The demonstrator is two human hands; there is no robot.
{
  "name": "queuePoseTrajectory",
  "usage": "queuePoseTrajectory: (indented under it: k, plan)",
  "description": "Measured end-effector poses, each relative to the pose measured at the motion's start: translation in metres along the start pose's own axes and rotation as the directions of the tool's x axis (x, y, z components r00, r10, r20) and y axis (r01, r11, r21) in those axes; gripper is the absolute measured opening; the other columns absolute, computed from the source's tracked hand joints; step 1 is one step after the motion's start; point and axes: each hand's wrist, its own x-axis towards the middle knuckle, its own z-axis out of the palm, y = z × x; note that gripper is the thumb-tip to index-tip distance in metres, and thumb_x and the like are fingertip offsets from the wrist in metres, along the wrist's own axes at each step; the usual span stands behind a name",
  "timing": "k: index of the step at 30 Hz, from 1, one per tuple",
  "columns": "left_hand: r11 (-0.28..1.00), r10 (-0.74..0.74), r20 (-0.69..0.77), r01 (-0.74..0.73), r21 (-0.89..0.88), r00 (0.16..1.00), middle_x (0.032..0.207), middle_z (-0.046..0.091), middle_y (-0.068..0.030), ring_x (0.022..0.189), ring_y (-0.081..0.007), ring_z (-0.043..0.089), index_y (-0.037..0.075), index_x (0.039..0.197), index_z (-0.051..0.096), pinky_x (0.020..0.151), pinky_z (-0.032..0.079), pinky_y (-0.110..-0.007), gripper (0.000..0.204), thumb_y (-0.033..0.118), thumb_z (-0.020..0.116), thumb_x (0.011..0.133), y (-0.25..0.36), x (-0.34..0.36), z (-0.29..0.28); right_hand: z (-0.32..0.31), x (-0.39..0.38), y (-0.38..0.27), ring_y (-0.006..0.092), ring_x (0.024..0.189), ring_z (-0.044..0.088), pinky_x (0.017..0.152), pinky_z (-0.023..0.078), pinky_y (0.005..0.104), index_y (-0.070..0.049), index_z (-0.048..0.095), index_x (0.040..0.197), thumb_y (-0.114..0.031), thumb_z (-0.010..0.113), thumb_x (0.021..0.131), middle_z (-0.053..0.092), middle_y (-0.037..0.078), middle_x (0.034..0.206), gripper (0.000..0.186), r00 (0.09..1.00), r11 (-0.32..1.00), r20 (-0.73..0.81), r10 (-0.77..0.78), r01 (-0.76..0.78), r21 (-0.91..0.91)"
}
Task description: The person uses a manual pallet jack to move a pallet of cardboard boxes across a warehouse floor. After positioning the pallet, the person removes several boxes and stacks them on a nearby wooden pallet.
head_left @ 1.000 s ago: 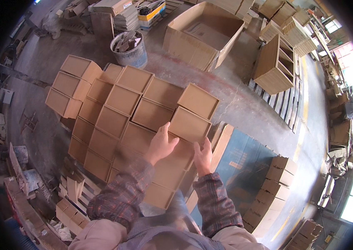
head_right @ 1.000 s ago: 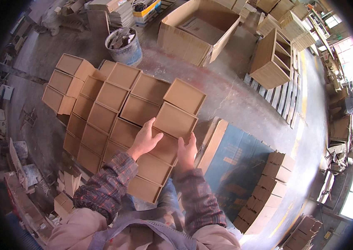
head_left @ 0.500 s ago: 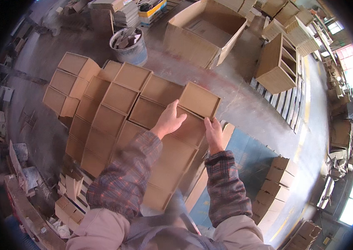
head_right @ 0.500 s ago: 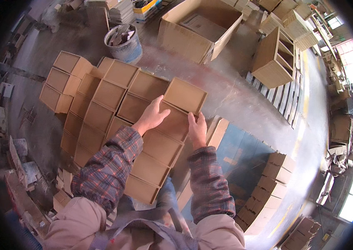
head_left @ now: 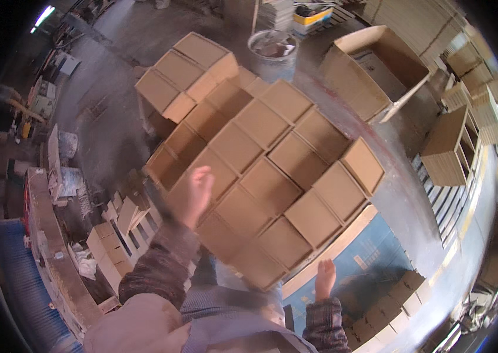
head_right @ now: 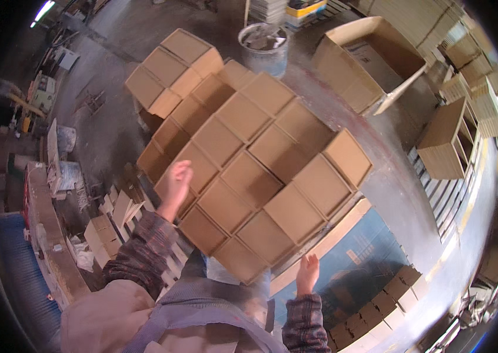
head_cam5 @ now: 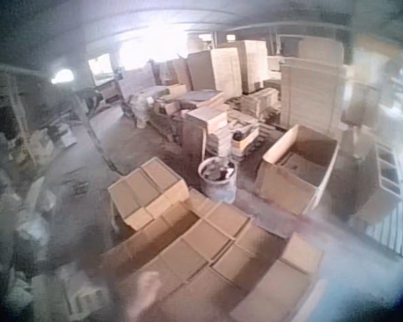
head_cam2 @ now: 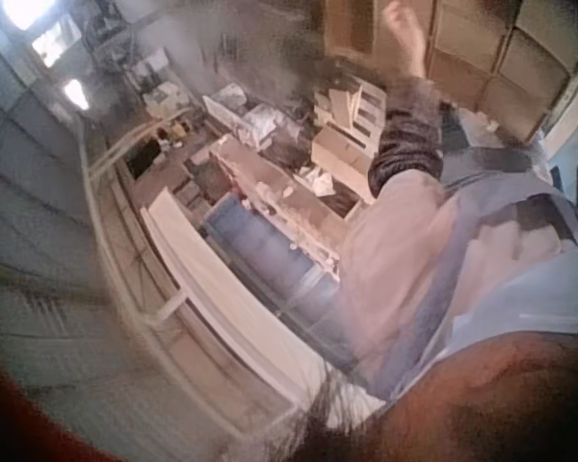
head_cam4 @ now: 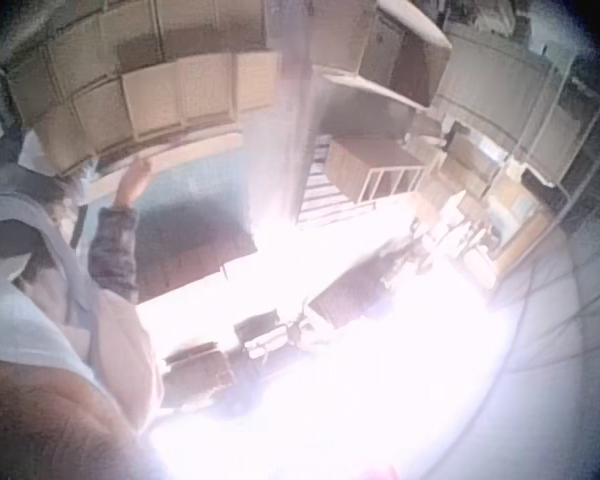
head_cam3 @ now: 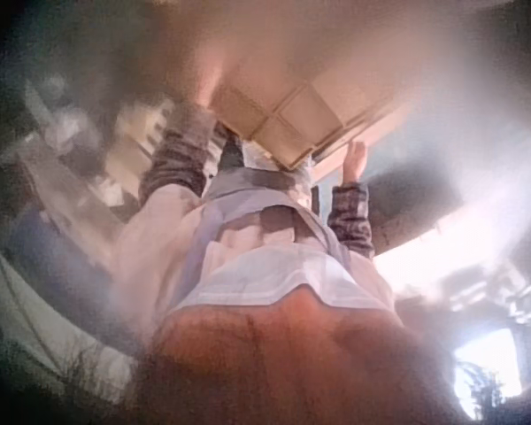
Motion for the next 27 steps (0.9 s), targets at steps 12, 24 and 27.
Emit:
queuePoseTrajectory:
  k: [12,24,27]
  plan:
    - [0.947,-0.321,-0.131,0.317,-0.057,0.938,0.104,0.067,-0.0076,0.085,-0.0168,0.066,0.004,0.128,0.054,0.070,0.057,-0.034,0.050,0.032,0.069,0.090,-0.187,0.126,-0.178,0.006,-0.110,0.088,0.0281,0.097,0.066,0.088,0.051,0.0382,0.004,0.064,0.109,-0.015,0.057,0.089,0.068,0.018,0.105,0.028,0.996,0.704,-0.013,-0.088,0.053,-0.708]
    - [0.986,-0.163,0.109,0.160,0.040,0.981,0.082,0.067,-0.0014,0.064,-0.0105,0.064,0.001,0.106,0.066,0.056,0.056,-0.026,0.027,0.023,0.063,0.091,-0.174,0.138,-0.185,0.107,-0.238,0.049,0.0194,0.075,0.071,0.062,0.057,0.0302,0.003,0.064,0.111,-0.021,0.057,0.094,0.069,0.011,0.090,0.030,0.880,0.836,0.348,0.325,-0.095,-0.540]
    - [0.986,-0.165,0.134,0.163,0.026,0.977,0.082,0.067,-0.0016,0.064,-0.0103,0.064,0.001,0.104,0.067,0.054,0.054,-0.026,0.027,0.025,0.063,0.092,-0.181,0.142,-0.184,0.122,-0.240,0.017,0.0204,0.079,0.071,0.064,0.057,0.0300,0.007,0.060,0.119,-0.019,0.058,0.094,0.069,0.013,0.098,0.036,0.887,0.861,0.340,0.312,-0.113,-0.495]
